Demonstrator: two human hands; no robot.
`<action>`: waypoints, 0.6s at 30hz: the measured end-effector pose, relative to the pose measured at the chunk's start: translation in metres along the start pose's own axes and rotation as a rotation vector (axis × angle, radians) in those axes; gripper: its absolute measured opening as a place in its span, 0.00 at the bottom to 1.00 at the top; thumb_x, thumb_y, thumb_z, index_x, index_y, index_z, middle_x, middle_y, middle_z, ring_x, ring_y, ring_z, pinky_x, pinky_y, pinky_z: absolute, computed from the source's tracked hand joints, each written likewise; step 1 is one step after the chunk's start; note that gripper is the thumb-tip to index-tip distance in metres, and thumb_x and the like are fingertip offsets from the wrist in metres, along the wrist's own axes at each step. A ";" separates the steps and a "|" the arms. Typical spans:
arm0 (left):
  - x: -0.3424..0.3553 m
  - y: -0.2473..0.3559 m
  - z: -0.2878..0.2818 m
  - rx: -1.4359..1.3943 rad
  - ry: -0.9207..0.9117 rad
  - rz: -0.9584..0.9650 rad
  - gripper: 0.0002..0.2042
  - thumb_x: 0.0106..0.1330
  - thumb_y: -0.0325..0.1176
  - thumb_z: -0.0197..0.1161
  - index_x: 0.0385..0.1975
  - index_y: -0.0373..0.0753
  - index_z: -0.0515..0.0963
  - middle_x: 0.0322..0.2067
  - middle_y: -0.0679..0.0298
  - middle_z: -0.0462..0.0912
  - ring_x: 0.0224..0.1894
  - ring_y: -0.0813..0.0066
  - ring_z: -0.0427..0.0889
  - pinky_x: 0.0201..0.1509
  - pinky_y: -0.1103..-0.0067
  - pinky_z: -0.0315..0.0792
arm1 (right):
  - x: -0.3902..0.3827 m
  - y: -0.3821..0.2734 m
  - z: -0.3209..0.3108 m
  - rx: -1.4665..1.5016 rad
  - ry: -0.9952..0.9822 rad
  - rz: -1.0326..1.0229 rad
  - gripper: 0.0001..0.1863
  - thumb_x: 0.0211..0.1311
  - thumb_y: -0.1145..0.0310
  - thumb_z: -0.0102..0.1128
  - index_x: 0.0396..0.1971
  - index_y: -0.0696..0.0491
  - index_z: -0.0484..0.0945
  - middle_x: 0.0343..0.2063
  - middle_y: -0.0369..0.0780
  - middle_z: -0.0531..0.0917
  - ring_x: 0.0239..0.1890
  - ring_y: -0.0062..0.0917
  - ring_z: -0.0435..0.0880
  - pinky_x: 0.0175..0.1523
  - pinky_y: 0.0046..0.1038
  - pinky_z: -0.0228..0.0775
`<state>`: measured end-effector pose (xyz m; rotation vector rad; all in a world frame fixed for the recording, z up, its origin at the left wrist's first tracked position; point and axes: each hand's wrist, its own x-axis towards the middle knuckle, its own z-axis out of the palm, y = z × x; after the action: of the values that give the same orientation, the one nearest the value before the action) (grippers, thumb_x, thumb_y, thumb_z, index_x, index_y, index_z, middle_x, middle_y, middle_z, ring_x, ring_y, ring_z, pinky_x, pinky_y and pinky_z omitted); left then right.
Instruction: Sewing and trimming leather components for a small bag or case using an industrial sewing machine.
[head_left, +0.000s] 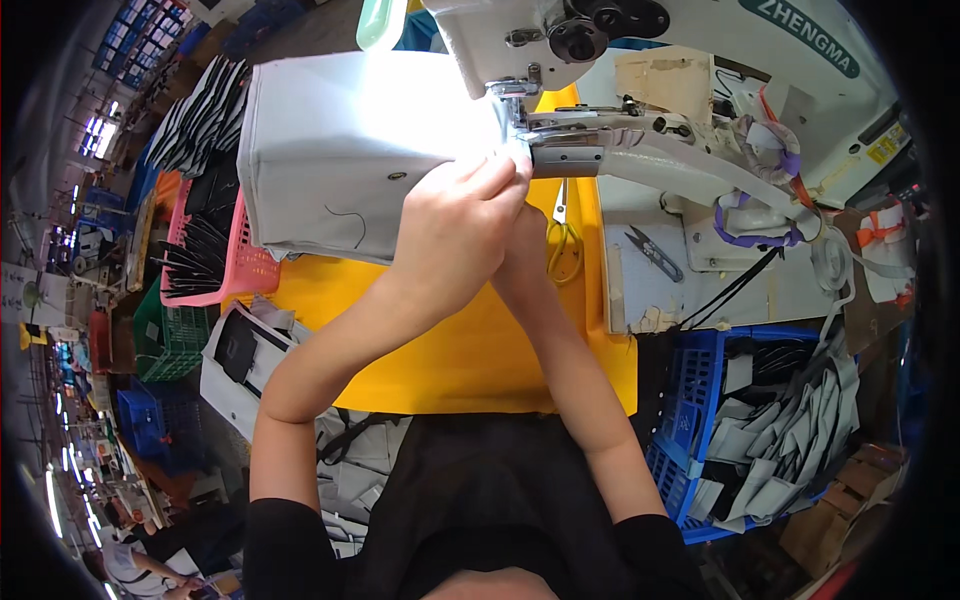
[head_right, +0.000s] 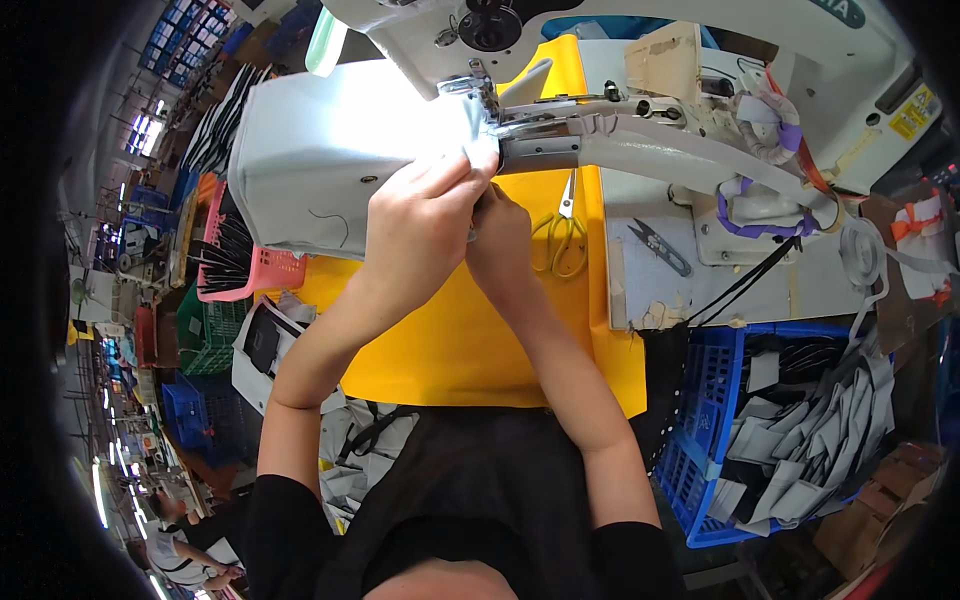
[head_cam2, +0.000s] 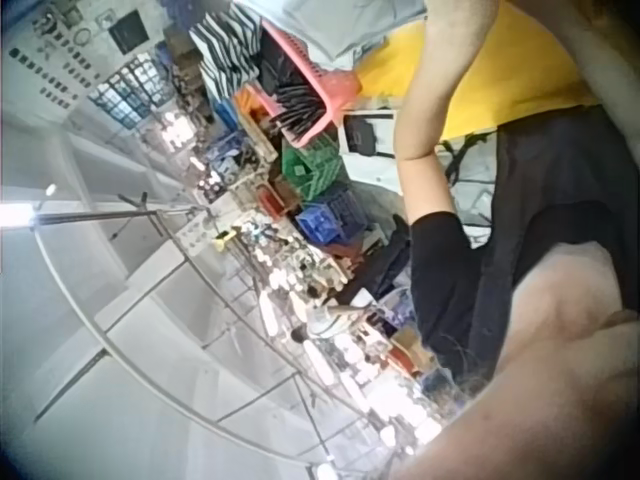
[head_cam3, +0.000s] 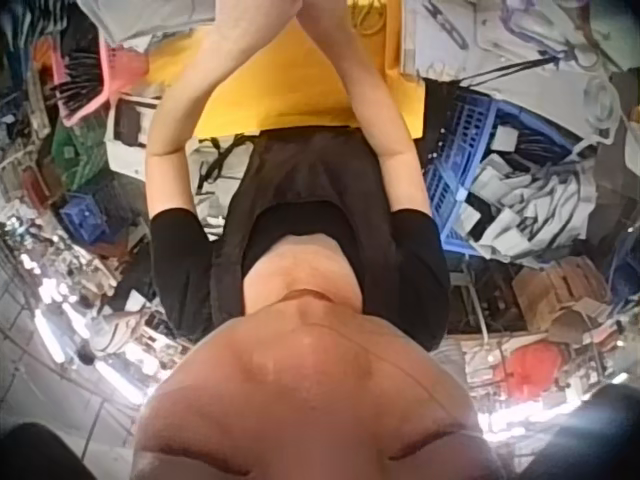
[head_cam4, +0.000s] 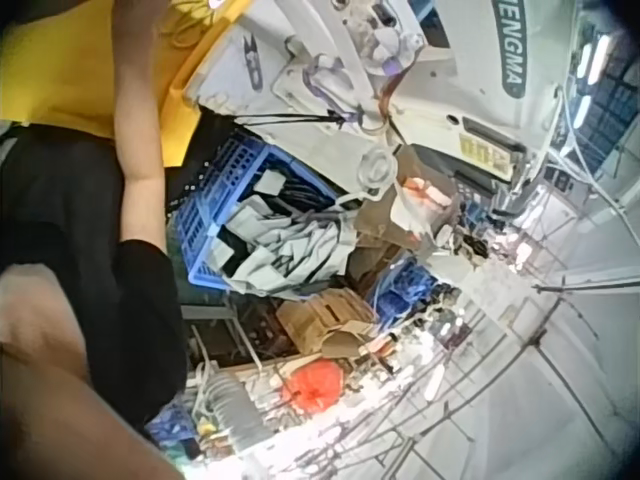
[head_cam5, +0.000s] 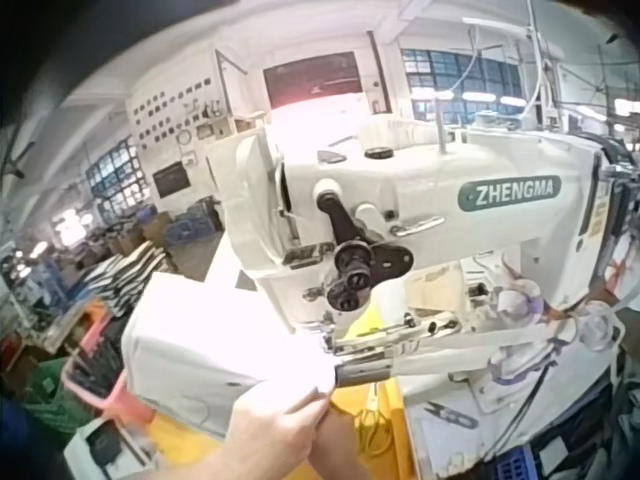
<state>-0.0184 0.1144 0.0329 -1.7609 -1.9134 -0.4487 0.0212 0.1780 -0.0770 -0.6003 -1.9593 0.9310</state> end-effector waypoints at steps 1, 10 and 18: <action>0.001 0.001 0.001 0.040 -0.009 0.031 0.14 0.58 0.25 0.62 0.44 0.33 0.81 0.41 0.64 0.79 0.30 0.71 0.74 0.34 0.78 0.69 | -0.001 -0.003 0.009 -0.033 0.079 -0.012 0.10 0.59 0.75 0.64 0.41 0.60 0.80 0.30 0.46 0.86 0.25 0.39 0.84 0.29 0.30 0.73; 0.002 0.008 0.007 0.226 0.018 0.047 0.14 0.57 0.26 0.62 0.44 0.34 0.81 0.41 0.64 0.77 0.34 0.72 0.74 0.37 0.79 0.69 | 0.004 0.005 0.000 -0.137 0.080 -0.132 0.12 0.58 0.74 0.64 0.42 0.60 0.80 0.31 0.47 0.87 0.25 0.41 0.84 0.27 0.32 0.71; -0.003 0.001 0.012 0.090 0.149 -0.048 0.14 0.57 0.26 0.63 0.45 0.37 0.82 0.39 0.67 0.78 0.35 0.72 0.76 0.38 0.79 0.70 | 0.009 0.017 -0.015 0.112 -0.072 -0.117 0.11 0.58 0.74 0.62 0.41 0.60 0.80 0.29 0.48 0.87 0.23 0.41 0.83 0.27 0.33 0.70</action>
<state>-0.0193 0.1184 0.0213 -1.5818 -1.8457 -0.4894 0.0305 0.2004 -0.0807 -0.3891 -1.9688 0.9936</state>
